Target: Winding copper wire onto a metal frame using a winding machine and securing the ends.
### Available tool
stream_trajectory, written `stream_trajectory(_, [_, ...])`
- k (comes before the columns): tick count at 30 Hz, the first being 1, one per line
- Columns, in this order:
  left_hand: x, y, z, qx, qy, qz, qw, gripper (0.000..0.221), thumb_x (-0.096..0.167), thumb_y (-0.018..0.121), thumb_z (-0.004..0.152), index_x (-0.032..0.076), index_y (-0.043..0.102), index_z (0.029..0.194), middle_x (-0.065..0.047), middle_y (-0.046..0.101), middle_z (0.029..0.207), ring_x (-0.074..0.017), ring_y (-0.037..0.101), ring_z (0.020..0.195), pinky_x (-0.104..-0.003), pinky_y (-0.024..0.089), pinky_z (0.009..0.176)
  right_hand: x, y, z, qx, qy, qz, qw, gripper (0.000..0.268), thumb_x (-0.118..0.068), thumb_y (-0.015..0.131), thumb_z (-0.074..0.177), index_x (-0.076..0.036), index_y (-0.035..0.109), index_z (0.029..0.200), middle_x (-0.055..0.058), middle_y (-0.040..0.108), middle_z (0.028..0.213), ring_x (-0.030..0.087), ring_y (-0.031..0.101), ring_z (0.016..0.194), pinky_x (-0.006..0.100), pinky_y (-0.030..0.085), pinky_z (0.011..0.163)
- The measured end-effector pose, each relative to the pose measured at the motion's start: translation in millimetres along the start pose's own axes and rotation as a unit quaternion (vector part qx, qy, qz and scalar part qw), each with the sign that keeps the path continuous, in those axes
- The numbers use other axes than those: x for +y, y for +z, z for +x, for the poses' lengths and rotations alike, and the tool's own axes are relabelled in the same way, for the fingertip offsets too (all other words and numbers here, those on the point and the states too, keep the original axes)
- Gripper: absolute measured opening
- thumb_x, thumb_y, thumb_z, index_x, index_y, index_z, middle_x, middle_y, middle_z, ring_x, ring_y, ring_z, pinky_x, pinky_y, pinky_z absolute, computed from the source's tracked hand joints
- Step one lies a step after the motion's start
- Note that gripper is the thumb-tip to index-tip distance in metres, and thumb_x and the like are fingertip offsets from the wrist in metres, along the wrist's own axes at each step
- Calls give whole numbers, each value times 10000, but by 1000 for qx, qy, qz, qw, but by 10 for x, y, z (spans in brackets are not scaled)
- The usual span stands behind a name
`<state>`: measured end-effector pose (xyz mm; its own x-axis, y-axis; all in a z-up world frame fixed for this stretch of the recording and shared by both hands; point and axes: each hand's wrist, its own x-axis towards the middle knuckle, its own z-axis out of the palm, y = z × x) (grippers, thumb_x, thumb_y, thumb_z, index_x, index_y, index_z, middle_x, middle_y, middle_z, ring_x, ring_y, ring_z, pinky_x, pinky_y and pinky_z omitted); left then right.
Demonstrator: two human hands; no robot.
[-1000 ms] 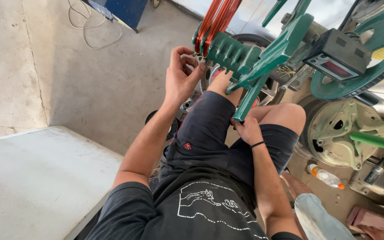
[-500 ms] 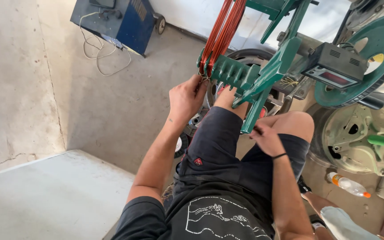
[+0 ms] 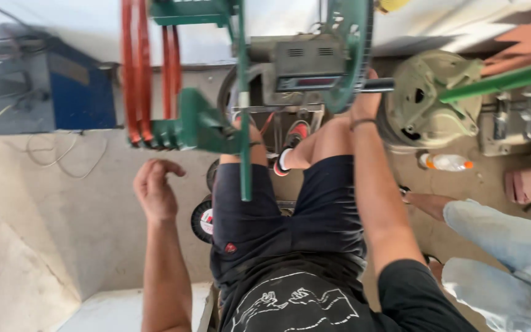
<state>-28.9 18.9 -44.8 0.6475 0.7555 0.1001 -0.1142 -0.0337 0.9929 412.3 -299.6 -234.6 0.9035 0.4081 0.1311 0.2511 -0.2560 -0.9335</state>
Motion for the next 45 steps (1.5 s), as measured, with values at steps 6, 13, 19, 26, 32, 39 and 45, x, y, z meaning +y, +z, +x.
stream_trajectory(6, [-303,-276,-112,47,-30,-58,997,172,182,565,1043,28,614,982,-35,508,862,-103,472,768,-221,366,724,1082,361,582,195,46,-64,978,641,-194,732,803,-156,537,1412,99,617,1217,179,640,989,277,547,896])
stream_trajectory(13, [-545,-450,-269,64,-55,-49,995,199,269,574,1080,154,549,919,19,539,809,-91,473,758,-267,372,743,433,428,578,76,38,-127,988,532,-261,701,858,-219,550,1367,80,757,1180,233,727,1059,374,530,913])
stream_trajectory(19, [-830,-742,-282,62,-63,-100,991,139,231,603,1067,177,585,1193,25,616,972,-107,526,837,-275,425,768,54,413,549,135,118,-152,972,172,-284,625,843,-254,686,1000,-19,814,906,254,756,857,395,521,746])
stream_trajectory(26, [-623,-496,-200,81,-91,-98,988,184,211,622,1061,177,633,881,-6,554,760,-128,541,766,-273,463,825,-347,212,265,252,54,-44,965,152,-321,612,942,-178,600,992,-14,740,793,49,707,780,240,537,729])
stream_trajectory(32, [-36,-52,-42,23,-55,-47,997,332,282,541,1107,76,555,847,-36,525,862,-226,668,1016,-346,604,881,-1239,-710,-498,345,-218,150,901,426,-276,704,1043,-63,517,1361,171,610,1294,316,633,1181,481,538,1048])
stream_trajectory(39, [-79,-5,-26,26,-69,-66,995,324,310,554,1077,70,557,859,-104,648,1090,-235,653,959,-310,581,843,-1231,-648,-1615,97,278,587,754,267,-319,600,966,-135,675,1145,129,730,925,317,710,797,465,582,631])
stream_trajectory(45, [-178,55,22,86,-84,0,993,199,107,540,1021,-28,664,944,-213,659,922,-243,702,765,-390,629,797,-1434,558,-2711,-97,459,567,677,406,-31,563,854,-107,635,1246,159,754,1057,395,762,943,601,624,748])
